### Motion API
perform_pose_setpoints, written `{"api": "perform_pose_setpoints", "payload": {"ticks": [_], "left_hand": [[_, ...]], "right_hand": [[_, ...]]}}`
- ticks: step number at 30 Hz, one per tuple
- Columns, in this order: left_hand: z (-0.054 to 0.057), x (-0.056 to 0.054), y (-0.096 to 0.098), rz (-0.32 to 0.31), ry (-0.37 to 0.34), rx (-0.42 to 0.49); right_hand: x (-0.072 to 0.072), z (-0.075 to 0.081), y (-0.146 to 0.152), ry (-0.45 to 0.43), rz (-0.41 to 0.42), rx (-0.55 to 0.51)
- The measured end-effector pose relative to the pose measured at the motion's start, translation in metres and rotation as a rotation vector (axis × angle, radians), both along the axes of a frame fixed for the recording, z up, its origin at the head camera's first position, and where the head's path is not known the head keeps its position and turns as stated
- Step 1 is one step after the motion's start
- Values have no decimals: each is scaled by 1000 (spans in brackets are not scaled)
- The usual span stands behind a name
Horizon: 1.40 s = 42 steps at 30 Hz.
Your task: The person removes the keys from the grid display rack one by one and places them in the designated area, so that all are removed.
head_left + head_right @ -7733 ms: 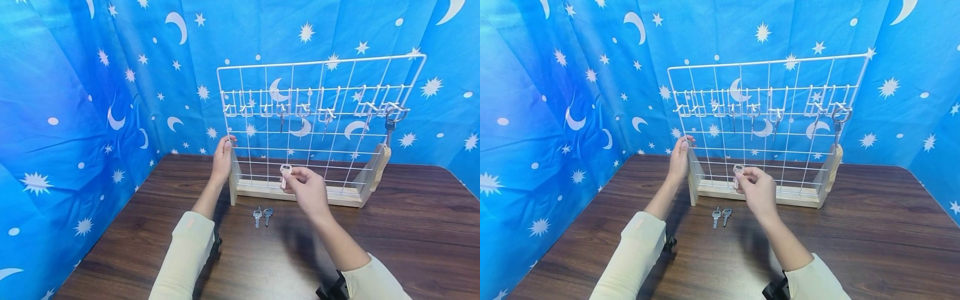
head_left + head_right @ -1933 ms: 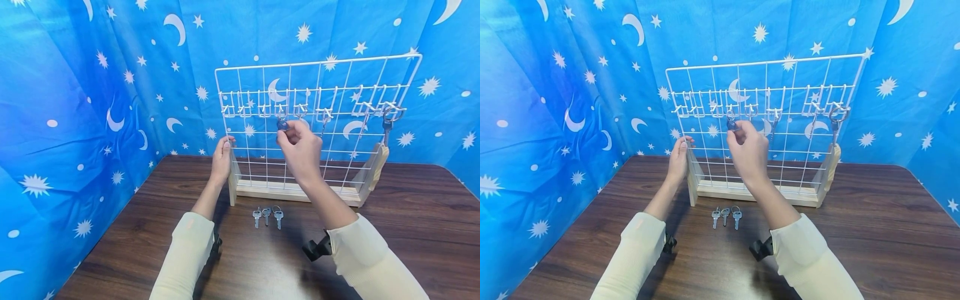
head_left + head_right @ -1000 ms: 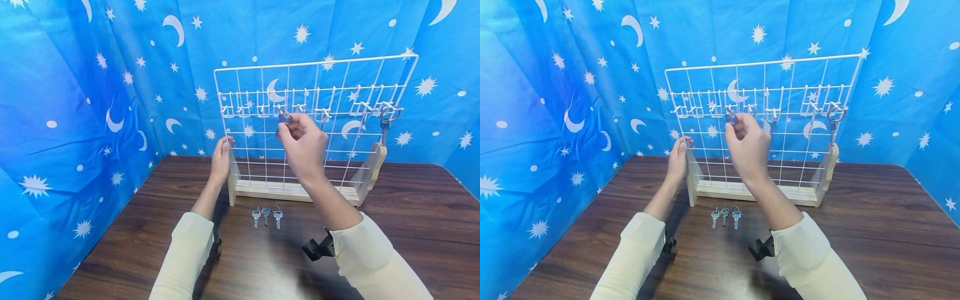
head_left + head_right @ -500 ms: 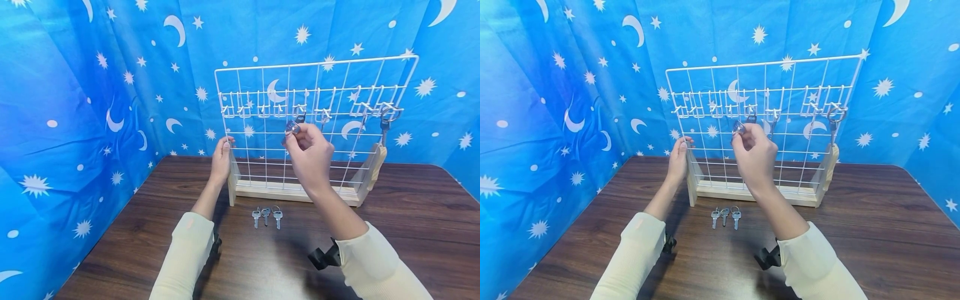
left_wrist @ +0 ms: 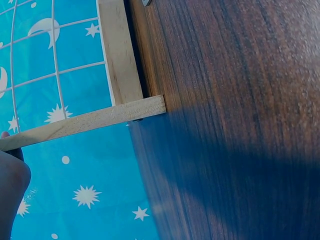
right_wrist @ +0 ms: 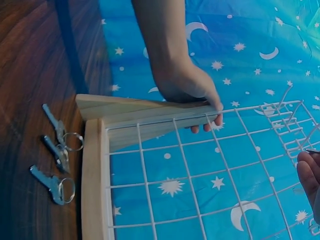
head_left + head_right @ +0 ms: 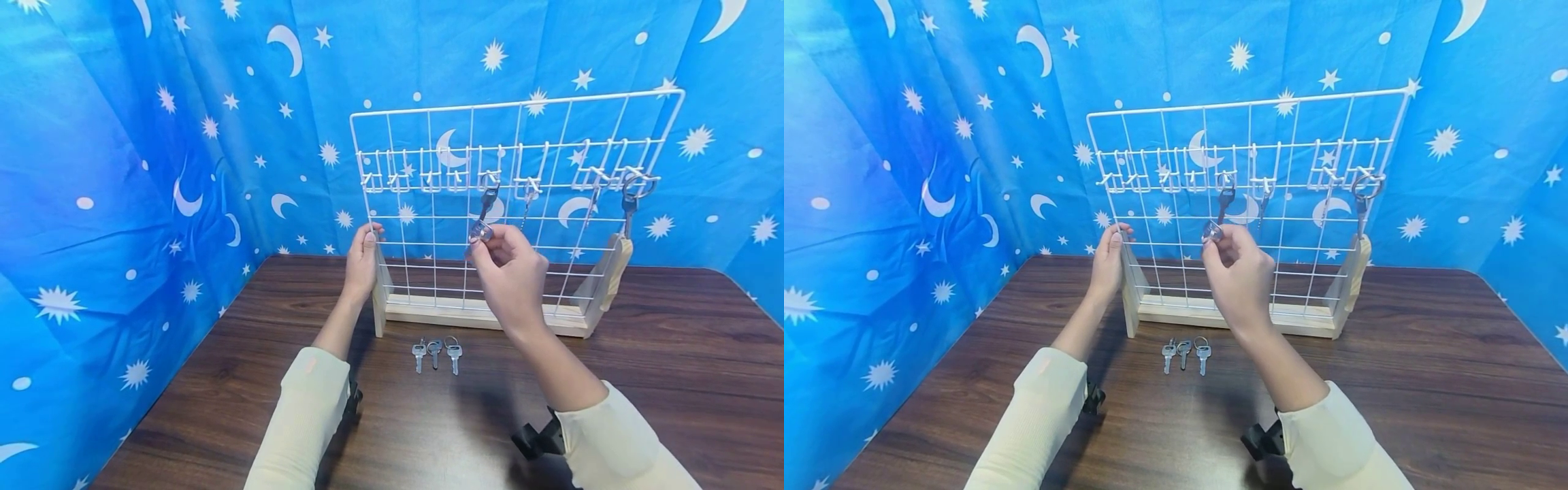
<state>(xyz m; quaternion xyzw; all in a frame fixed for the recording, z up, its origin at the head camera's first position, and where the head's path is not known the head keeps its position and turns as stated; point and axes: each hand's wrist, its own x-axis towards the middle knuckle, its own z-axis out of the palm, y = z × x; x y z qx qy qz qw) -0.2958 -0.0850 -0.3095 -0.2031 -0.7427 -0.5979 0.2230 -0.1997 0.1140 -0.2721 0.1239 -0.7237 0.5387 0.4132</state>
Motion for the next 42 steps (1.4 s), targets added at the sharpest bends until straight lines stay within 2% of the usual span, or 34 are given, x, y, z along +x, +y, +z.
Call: {"api": "perform_pose_setpoints", "payload": {"ticks": [12,27,34,37,42], "left_hand": [[1,2,1,9,1,-3],[0,-1,1,19,-1,-1],[-20,-28,-4,8,0,19],[-23,-31,-4,18,4,13],[-24,-31,-4,16,9,12]], "right_hand": [[1,-19,7,-47,-26,88],[1,-44,11,-103,2,146],[1,-54,15,-181,5,158],[0,-55,17,-248,32,142],[-1,-57,22,-375,122,84]]}}
